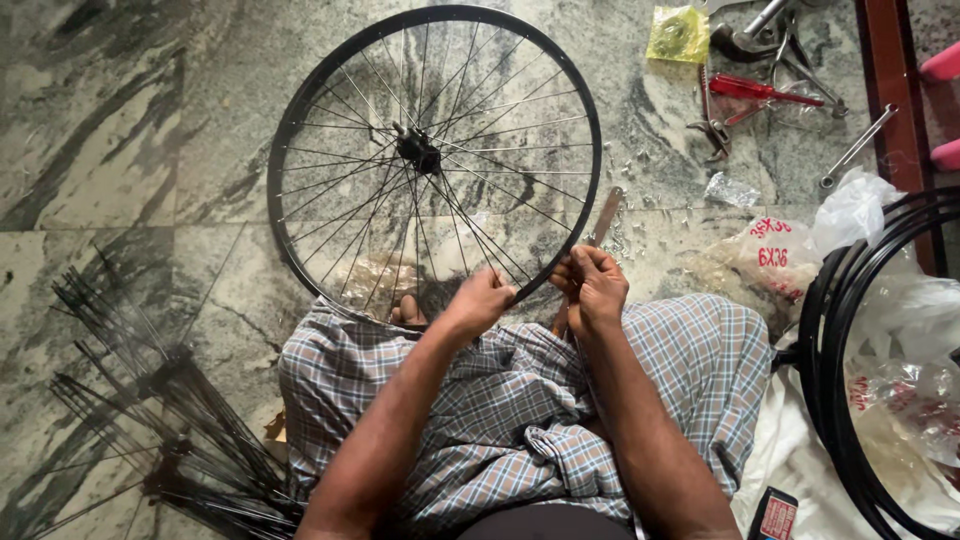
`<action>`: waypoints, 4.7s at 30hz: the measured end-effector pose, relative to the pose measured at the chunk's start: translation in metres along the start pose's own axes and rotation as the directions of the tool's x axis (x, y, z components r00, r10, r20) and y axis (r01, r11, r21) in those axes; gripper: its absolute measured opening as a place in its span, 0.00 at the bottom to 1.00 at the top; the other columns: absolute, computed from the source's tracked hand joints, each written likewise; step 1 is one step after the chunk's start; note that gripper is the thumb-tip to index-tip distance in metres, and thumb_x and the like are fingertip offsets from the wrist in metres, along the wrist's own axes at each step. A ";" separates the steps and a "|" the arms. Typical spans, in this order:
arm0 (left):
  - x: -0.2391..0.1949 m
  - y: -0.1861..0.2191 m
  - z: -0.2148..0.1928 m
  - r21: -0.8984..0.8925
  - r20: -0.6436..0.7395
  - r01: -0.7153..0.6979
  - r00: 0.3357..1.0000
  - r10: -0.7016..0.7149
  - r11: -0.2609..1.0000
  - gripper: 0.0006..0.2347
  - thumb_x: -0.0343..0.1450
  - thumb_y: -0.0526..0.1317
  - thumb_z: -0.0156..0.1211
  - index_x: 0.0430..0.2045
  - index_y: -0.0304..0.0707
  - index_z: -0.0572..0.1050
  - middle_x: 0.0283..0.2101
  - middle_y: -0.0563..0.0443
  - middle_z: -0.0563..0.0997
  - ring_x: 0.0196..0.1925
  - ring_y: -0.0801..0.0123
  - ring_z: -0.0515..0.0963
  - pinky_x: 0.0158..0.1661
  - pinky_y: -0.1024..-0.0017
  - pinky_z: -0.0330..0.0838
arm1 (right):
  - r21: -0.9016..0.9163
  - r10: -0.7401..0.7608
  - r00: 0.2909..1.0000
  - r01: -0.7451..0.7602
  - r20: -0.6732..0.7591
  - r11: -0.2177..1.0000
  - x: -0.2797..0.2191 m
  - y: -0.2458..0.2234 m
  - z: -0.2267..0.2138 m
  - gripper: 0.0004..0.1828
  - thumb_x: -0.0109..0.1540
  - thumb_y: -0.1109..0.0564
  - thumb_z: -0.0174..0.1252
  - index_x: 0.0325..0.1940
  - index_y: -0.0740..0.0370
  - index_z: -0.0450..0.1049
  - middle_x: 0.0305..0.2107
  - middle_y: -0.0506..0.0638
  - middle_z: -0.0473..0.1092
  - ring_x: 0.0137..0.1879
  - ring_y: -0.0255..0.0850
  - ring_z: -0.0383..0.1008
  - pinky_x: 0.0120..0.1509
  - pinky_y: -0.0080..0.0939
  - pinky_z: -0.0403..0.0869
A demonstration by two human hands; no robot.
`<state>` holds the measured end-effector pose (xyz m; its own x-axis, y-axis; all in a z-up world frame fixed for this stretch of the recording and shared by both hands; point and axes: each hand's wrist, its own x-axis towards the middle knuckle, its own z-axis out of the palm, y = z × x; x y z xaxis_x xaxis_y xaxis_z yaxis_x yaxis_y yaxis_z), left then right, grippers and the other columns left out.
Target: The person sits on the floor and installs a rim tape onto a bicycle wheel rim, then handles a separate rim and a bundle of spokes. The person uses a small tool to press the tape into place and adjusts the rim by hand.
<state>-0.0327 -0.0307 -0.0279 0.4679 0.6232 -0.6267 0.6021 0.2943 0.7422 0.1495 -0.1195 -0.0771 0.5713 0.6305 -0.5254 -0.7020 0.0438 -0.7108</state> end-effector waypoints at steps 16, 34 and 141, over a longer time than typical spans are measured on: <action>0.043 0.009 0.005 -0.392 0.046 -0.086 0.993 0.113 0.916 0.09 0.75 0.38 0.59 0.29 0.29 0.72 0.24 0.44 0.81 0.22 0.69 0.79 0.23 0.72 0.73 | -0.349 -0.284 0.902 0.394 0.325 0.850 -0.057 0.013 -0.002 0.06 0.61 0.70 0.60 0.41 0.69 0.78 0.34 0.45 0.74 0.36 0.31 0.74 0.40 0.29 0.73; 0.032 0.031 0.010 -0.456 0.087 -0.007 0.995 0.053 0.890 0.09 0.73 0.36 0.59 0.24 0.27 0.71 0.20 0.45 0.76 0.17 0.64 0.78 0.15 0.63 0.76 | -0.403 -0.390 0.876 0.478 0.284 0.780 -0.067 0.013 0.018 0.08 0.61 0.73 0.63 0.37 0.65 0.74 0.30 0.44 0.71 0.34 0.27 0.68 0.39 0.27 0.68; 0.035 0.050 0.000 0.399 0.186 -0.265 0.961 0.206 0.878 0.15 0.76 0.45 0.51 0.32 0.31 0.79 0.35 0.32 0.83 0.37 0.50 0.82 0.43 0.54 0.75 | -0.402 -0.367 0.872 0.478 0.324 0.781 -0.037 0.046 -0.006 0.04 0.62 0.67 0.61 0.41 0.69 0.74 0.31 0.45 0.71 0.36 0.31 0.70 0.42 0.32 0.71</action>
<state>0.0136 0.0055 -0.0129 0.6938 0.5246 -0.4933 0.6623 -0.1959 0.7232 0.0981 -0.1454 -0.0931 0.6182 0.7847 -0.0456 -0.1041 0.0242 -0.9943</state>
